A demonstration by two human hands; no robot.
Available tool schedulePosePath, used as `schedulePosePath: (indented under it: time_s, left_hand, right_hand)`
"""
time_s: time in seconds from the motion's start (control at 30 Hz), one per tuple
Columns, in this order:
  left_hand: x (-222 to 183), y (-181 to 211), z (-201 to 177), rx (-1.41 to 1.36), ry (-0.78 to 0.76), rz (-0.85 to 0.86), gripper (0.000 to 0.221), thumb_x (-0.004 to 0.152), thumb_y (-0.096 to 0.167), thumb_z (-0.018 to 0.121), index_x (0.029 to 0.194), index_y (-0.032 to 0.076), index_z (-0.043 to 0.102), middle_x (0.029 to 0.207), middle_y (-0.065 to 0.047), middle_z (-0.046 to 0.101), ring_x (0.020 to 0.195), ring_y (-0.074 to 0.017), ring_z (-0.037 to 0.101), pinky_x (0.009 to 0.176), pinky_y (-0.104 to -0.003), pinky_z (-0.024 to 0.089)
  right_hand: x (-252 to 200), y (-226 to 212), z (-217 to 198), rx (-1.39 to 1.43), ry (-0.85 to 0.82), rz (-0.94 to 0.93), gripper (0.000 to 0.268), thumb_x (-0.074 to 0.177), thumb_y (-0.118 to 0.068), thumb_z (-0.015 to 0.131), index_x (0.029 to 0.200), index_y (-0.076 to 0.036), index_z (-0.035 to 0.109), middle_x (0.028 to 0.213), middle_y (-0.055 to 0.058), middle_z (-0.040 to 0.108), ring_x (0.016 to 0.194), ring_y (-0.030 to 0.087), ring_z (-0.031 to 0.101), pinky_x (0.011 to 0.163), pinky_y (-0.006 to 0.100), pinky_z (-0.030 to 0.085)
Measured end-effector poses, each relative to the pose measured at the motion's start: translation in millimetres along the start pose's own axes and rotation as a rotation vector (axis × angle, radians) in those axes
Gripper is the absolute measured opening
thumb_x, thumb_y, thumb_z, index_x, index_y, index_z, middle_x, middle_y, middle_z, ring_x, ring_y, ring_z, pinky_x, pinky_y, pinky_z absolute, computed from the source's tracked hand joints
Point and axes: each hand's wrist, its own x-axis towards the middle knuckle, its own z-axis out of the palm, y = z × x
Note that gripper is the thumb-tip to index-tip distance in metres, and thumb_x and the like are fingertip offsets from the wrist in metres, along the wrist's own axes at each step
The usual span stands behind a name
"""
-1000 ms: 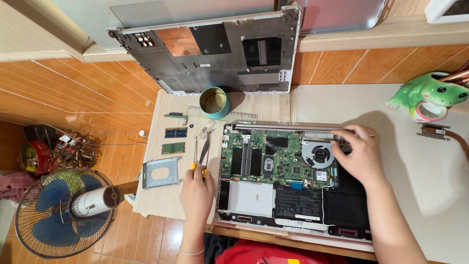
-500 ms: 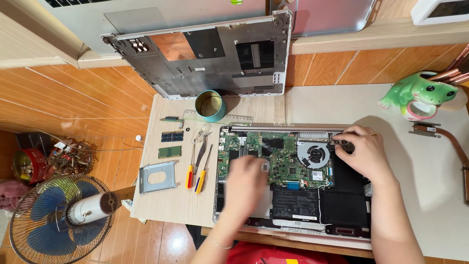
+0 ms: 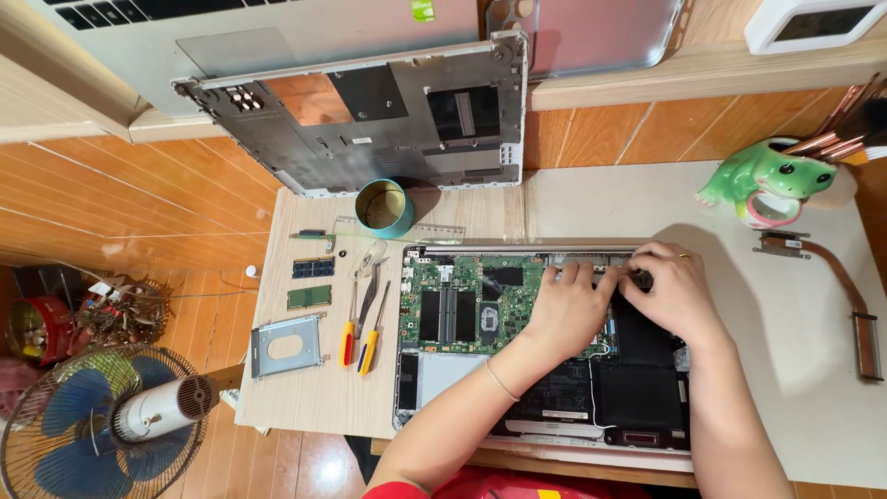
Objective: The recorder is disassembling and working on the internal components of a laptop, including removing the heat sink and fan.
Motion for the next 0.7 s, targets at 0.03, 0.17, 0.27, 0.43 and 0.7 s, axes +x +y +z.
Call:
schedulePosePath:
  time_s: [0.03,0.17,0.27,0.43,0.7]
  left_hand:
    - [-0.3,1.4,-9.5,0.0,-0.003,-0.004,0.053,0.092,0.016,0.071,0.144,0.012,0.06,0.12,-0.013,0.064,0.117,-0.03,0.061,0.101,-0.05,0.049]
    - [3.9,6.2,-50.7,-0.082,0.085,0.005,0.063,0.082,0.017,0.071,0.144,0.016,0.059,0.108,-0.012,0.064,0.106,-0.0315,0.063,0.093,-0.049,0.048]
    - [4.3,10.5,-66.9,-0.11,0.184,0.013,0.068,0.073,0.02,0.072,0.14,0.016,0.059,0.103,-0.012,0.063,0.1,-0.0327,0.063,0.091,-0.051,0.048]
    - [-4.5,13.4,-65.2,-0.149,0.19,-0.005,0.053,0.087,0.015,0.074,0.139,0.013,0.062,0.1,-0.009,0.062,0.1,-0.0295,0.063,0.091,-0.044,0.051]
    - [-28.5,-10.3,-100.0,-0.539,0.263,0.018,0.021,0.09,0.01,0.07,0.11,0.005,0.064,0.116,-0.015,0.064,0.115,-0.0345,0.064,0.102,-0.043,0.054]
  right_hand:
    - [-1.2,5.6,3.8,0.002,-0.004,-0.001,0.021,0.075,-0.024,0.078,0.089,-0.009,0.079,0.105,0.002,0.072,0.113,0.027,0.062,0.103,0.045,0.04]
    - [-0.2,20.6,10.1,0.23,0.053,-0.088,0.023,0.075,-0.015,0.076,0.094,-0.002,0.072,0.108,0.006,0.07,0.111,0.029,0.063,0.101,0.043,0.046]
    - [-0.8,22.1,8.4,0.475,-0.007,-0.122,0.022,0.077,-0.008,0.073,0.096,0.002,0.068,0.107,0.008,0.07,0.106,0.027,0.065,0.098,0.039,0.05]
    - [-3.9,29.3,12.0,0.759,-0.102,-0.172,0.02,0.078,-0.004,0.069,0.096,0.004,0.066,0.111,0.01,0.067,0.104,0.021,0.064,0.094,0.034,0.049]
    - [-0.2,6.4,11.8,0.889,-0.24,-0.192,0.007,0.089,-0.007,0.07,0.092,-0.001,0.074,0.1,0.007,0.069,0.1,0.018,0.065,0.092,0.032,0.05]
